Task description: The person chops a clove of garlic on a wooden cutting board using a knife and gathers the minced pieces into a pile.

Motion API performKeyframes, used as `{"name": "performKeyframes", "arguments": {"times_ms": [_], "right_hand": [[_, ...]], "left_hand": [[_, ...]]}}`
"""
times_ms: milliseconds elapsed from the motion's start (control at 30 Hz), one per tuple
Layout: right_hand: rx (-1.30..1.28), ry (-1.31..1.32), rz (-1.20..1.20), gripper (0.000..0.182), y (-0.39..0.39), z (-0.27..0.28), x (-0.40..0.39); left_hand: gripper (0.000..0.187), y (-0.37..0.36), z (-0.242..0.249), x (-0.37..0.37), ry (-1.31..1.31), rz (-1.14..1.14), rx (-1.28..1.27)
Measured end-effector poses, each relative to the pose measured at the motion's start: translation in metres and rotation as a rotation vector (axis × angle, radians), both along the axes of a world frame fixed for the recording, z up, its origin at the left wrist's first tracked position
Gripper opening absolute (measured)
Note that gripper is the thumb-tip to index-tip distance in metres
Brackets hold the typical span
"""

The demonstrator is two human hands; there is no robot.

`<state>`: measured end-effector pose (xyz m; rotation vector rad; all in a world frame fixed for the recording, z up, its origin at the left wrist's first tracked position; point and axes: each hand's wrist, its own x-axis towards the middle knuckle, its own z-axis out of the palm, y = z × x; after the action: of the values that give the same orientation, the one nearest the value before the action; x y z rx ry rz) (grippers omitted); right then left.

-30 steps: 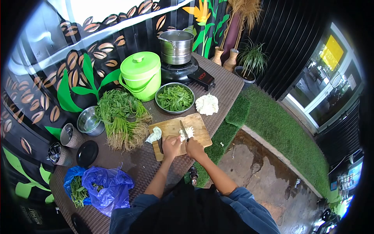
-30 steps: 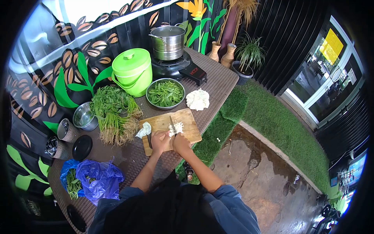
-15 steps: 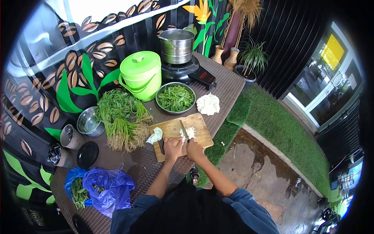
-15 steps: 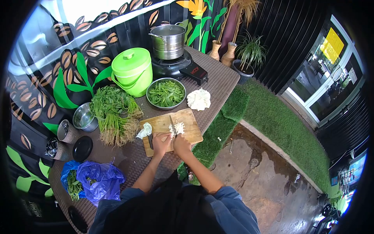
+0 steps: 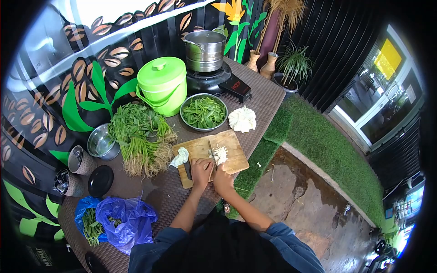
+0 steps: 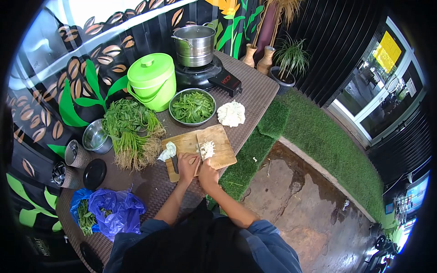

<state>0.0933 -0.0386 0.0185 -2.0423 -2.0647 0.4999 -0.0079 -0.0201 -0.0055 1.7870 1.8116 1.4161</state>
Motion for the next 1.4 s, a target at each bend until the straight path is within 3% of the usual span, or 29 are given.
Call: {"name": "performKeyframes", "arguments": {"times_ms": [267, 400, 667, 867, 1033, 1200, 1400], "right_hand": [[-0.099, 0.07, 0.069, 0.029, 0.017, 0.011, 0.01], [-0.007, 0.037, 0.001, 0.033, 0.0, -0.004, -0.001], [-0.098, 0.086, 0.073, 0.036, 0.007, 0.01, 0.008], [-0.046, 0.06, 0.037, 0.039, 0.011, -0.01, 0.004], [-0.089, 0.057, 0.102, 0.039, 0.02, 0.004, 0.01], [0.044, 0.042, 0.001, 0.032, -0.001, -0.006, -0.002], [-0.037, 0.006, 0.084, 0.033, 0.005, 0.003, 0.01]], "left_hand": [[0.008, 0.0, 0.003, 0.0, 0.005, -0.012, 0.009], [0.008, 0.0, 0.0, 0.0, 0.01, 0.004, 0.002], [0.008, 0.001, -0.003, -0.001, 0.0, -0.012, 0.009], [0.008, 0.001, -0.006, -0.001, -0.04, -0.027, -0.018], [0.008, 0.003, -0.005, -0.001, 0.035, -0.001, 0.029], [0.007, 0.003, -0.005, -0.001, -0.009, -0.025, -0.014], [0.007, 0.002, -0.003, -0.002, 0.016, -0.028, -0.021]]}}
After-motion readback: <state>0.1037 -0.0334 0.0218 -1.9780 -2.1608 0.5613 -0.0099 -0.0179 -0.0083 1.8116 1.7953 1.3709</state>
